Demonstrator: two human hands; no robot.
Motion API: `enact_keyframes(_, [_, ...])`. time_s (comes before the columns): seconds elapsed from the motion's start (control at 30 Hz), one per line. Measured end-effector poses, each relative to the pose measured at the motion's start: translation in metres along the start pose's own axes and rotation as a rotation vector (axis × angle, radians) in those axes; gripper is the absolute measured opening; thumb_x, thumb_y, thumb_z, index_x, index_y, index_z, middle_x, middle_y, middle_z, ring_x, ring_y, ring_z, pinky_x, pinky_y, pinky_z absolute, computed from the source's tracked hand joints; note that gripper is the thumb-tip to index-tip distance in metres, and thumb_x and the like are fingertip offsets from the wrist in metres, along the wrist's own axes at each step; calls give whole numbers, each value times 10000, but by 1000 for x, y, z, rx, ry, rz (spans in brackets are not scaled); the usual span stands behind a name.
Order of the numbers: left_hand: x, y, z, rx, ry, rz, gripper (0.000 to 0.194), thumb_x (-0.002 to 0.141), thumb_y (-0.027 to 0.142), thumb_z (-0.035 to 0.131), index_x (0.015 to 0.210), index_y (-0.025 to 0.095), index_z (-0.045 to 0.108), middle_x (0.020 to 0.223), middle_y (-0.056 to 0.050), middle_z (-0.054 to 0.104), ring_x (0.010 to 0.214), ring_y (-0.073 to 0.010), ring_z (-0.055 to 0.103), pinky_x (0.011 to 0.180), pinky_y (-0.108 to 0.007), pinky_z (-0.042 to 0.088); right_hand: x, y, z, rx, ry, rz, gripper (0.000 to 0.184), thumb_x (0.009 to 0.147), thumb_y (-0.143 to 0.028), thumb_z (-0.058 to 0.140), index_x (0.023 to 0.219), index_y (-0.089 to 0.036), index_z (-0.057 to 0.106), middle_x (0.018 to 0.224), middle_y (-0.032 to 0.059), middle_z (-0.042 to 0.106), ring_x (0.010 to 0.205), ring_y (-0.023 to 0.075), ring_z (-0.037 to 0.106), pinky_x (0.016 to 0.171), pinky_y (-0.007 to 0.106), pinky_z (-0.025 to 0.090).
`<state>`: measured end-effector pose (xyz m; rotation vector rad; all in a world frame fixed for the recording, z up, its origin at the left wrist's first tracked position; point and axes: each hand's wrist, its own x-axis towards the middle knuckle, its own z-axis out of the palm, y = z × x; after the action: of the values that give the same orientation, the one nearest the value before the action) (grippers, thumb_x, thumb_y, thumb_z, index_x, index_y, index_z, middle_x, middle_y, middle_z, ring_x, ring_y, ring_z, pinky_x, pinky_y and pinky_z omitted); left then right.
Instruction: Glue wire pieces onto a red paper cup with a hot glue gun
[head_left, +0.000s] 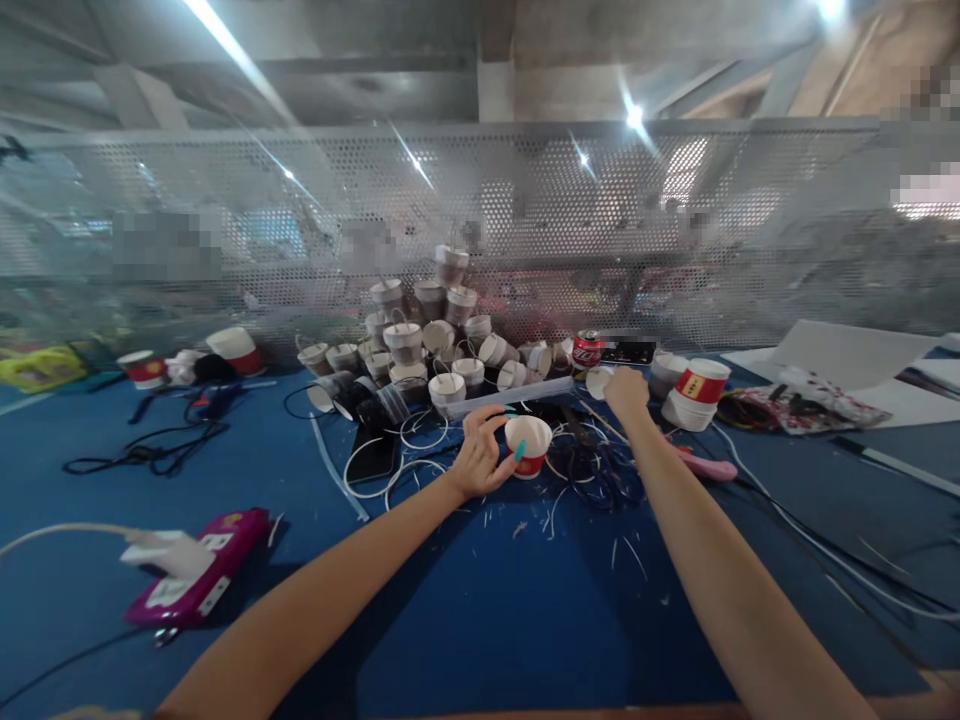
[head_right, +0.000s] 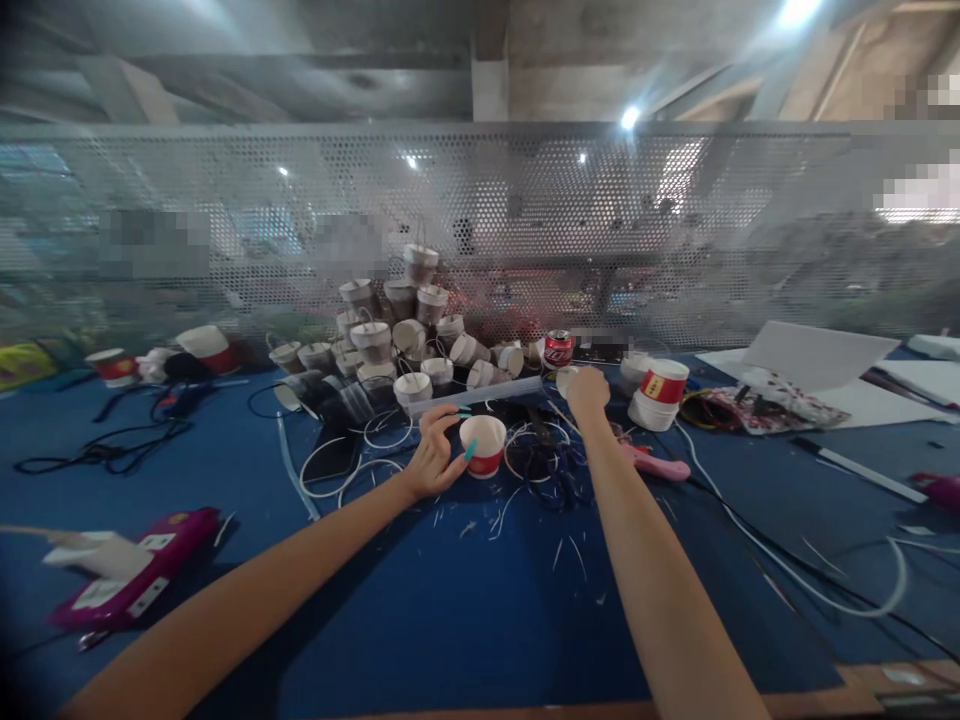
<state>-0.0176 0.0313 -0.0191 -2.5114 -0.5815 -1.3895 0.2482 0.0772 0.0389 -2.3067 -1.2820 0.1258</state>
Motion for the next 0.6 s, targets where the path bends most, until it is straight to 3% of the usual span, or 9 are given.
enact_keyframes(0.13, [0, 0, 0, -24, -23, -21, 490, 820, 328, 445, 1234, 146, 257, 1169, -191, 392, 1110, -305, 409, 865, -517, 375, -1, -4, -3, -38, 71, -5, 288, 778, -79, 460, 1000, 5, 623, 1022, 298, 597, 971, 346, 608, 757, 396, 490])
enact_keyframes(0.23, [-1, 0, 0, -20, -24, -7, 486, 823, 318, 445, 1233, 139, 255, 1172, -194, 384, 1119, -304, 395, 870, -514, 368, 2, -3, -3, -44, 92, -24, 264, 741, -121, 560, 968, -5, 628, 989, 295, 608, 956, 362, 609, 748, 411, 486])
enact_keyframes(0.33, [-1, 1, 0, -13, -29, -15, 476, 827, 316, 443, 1230, 143, 259, 1174, -192, 382, 1120, -305, 392, 868, -514, 370, 8, 5, -2, -32, 104, -44, 371, 676, -200, 674, 994, -22, 602, 996, 276, 611, 970, 359, 597, 754, 401, 478])
enact_keyframes(0.43, [-1, 1, 1, -15, -22, -28, 460, 832, 310, 436, 1225, 144, 265, 1175, -192, 385, 1110, -301, 400, 868, -515, 375, 17, 16, 1, -8, 103, -59, 445, 632, -308, 721, 974, -55, 587, 957, 233, 631, 946, 336, 604, 715, 367, 478])
enact_keyframes(0.6, [1, 2, 1, -18, -23, -41, 413, 841, 298, 414, 1201, 134, 293, 1160, -201, 396, 1089, -296, 410, 852, -514, 381, 31, 28, 7, 40, 71, -110, 269, 639, -302, 703, 832, -144, 603, 868, 117, 668, 819, 242, 634, 638, 280, 459])
